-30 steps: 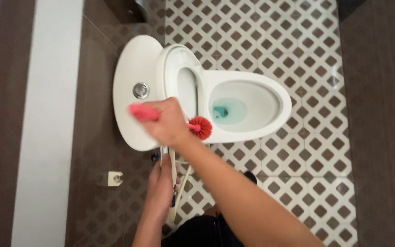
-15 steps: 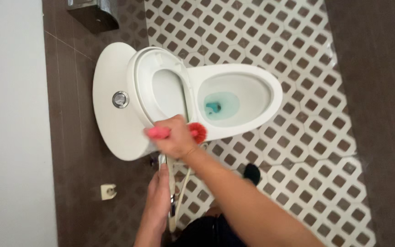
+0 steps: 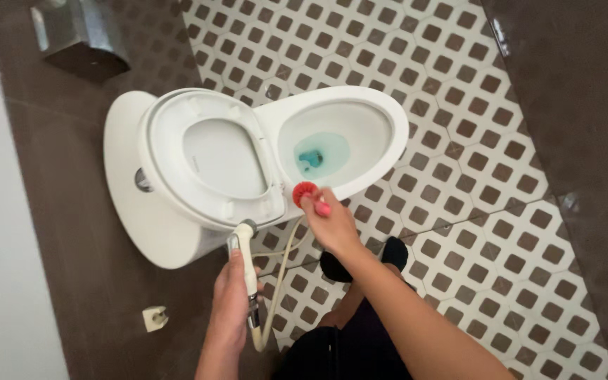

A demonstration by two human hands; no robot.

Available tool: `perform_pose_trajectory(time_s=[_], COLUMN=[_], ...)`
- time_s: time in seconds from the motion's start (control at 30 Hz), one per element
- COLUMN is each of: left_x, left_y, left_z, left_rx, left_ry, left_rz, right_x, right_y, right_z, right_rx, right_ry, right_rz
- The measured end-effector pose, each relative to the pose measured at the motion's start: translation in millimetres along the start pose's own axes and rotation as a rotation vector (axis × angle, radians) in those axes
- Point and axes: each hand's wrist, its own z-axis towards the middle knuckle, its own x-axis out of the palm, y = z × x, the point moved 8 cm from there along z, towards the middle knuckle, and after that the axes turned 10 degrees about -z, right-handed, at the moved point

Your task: The person uses a handheld bidet sprayer and a red toilet brush to clean the toilet. They spray water on the toilet seat and surrounding floor, scrub the seat and base, then open the lid to scrub the bowl interior and rinse the brush.

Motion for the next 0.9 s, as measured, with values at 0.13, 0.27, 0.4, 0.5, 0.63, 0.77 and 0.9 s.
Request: perform_pose_trajectory(time_s=[0.13, 0.27, 0.4, 0.5, 0.63, 0.77, 0.9], left_x=[8.8, 21.7, 40.0, 46.7, 42.8, 32.0, 25.1], left_y=[6.8, 5.0, -0.7, 5.9, 12.5, 26.7, 36.9], left_z=[14.2, 16.0, 18.1, 31.2, 56.4, 67.0, 87.2], left_rx=[0.022, -0.002, -0.011, -0.074, 0.023, 0.056, 0.015], left_ry=[-0.027, -0.076, -0.095, -0.169, -0.243, -0.27, -0.314], left_rz=[0.003, 0.019, 0.077, 0.123, 0.131, 0.147, 0.254], right_x=[10.8, 30.8, 28.5, 28.5, 58.6, 78.7, 86.7], right_y=[-30.9, -88.2, -124.7, -137.1, -137.1, -112.7, -130.2], right_z=[-12.5, -44.8, -51.9, -48.0, -75.7, -97.0, -81.7], right_rx=[-0.111, 0.463, 0.429, 0.246, 0.311, 0.248, 0.316], right_ry=[0.317, 0.57, 0.431, 0.371, 0.554, 0.533, 0.604], right_rz=[0.515, 0.857, 0.668, 0.359, 0.477, 0.724, 0.485])
